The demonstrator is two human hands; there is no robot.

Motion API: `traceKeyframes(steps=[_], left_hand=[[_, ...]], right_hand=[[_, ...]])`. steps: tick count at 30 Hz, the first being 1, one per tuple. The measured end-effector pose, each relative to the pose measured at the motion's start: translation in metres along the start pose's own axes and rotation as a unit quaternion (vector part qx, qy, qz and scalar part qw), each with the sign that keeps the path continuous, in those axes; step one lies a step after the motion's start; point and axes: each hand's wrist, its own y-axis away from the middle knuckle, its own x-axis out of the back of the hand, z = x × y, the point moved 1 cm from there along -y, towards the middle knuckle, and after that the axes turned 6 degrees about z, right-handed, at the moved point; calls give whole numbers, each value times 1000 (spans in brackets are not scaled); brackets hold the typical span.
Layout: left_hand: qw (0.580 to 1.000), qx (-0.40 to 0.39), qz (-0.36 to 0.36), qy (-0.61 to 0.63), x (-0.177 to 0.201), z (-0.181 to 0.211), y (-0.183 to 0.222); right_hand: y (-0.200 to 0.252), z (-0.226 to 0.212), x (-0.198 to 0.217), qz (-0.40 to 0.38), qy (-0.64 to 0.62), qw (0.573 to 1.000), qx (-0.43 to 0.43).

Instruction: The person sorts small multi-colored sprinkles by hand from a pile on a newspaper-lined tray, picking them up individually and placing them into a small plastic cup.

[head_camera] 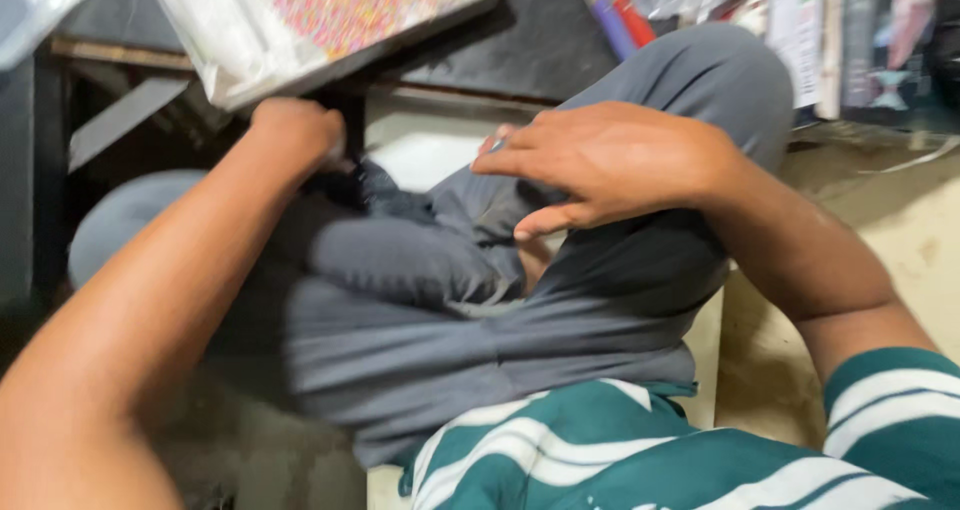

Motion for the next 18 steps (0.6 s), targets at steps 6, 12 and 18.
traceKeyframes(steps=[6, 12, 18], left_hand=[[993, 36, 90, 70, 41, 56, 44], [994, 74, 47, 62, 24, 45, 51], [981, 127, -82, 119, 19, 51, 56]], right_hand=[[-9, -9, -4, -58, -53, 996, -39], [-24, -14, -31, -41, -60, 997, -7], [-29, -32, -49, -69, -32, 996, 45]])
